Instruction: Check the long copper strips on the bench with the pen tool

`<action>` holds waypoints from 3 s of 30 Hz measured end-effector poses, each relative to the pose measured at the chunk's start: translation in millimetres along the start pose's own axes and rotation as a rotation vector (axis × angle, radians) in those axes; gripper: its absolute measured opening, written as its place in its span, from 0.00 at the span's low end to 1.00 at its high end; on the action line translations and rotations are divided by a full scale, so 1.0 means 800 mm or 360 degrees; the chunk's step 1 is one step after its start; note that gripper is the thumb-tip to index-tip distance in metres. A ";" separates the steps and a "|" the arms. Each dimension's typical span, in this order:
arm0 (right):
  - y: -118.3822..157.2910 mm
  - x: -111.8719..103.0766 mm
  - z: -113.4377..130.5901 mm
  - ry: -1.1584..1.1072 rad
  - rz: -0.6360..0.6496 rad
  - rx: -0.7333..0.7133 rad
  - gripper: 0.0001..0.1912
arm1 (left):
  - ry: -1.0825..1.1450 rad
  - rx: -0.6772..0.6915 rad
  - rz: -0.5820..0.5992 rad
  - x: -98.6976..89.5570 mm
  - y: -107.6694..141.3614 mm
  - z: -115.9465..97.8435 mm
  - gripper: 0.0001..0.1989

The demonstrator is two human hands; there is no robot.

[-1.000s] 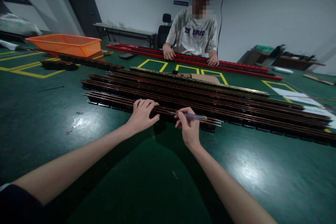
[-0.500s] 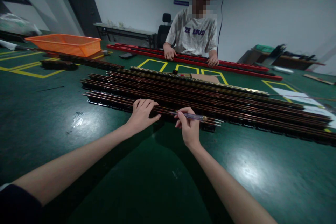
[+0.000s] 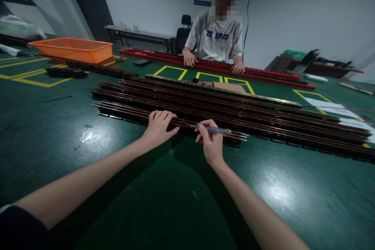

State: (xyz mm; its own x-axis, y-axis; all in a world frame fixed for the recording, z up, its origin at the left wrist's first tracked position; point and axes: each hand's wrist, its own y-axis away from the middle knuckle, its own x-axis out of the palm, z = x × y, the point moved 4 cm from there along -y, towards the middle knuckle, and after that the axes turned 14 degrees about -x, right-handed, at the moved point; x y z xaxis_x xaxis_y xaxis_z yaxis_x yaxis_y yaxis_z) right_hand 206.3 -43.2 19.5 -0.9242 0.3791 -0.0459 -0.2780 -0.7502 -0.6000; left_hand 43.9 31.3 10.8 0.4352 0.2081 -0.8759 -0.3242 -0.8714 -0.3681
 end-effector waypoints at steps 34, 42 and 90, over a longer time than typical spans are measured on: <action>0.001 -0.001 0.002 0.0048 -0.0042 -0.0005 0.06 | 0.0053 -0.0070 -0.0025 -0.004 0.002 -0.001 0.17; 0.002 -0.005 0.001 0.0057 -0.0185 -0.0013 0.06 | 0.0039 -0.0044 -0.0037 -0.003 0.003 -0.001 0.16; 0.001 -0.001 0.001 0.0009 -0.0001 -0.0010 0.06 | 0.0062 -0.0039 -0.0033 -0.002 0.002 0.001 0.15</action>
State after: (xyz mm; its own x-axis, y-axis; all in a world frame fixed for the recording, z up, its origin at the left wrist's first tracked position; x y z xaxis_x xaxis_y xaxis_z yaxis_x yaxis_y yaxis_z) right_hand 206.6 -44.3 19.5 -0.9225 0.3828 -0.0502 -0.2768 -0.7465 -0.6051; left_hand 41.7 29.8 11.3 0.4741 0.2089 -0.8553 -0.2945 -0.8779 -0.3776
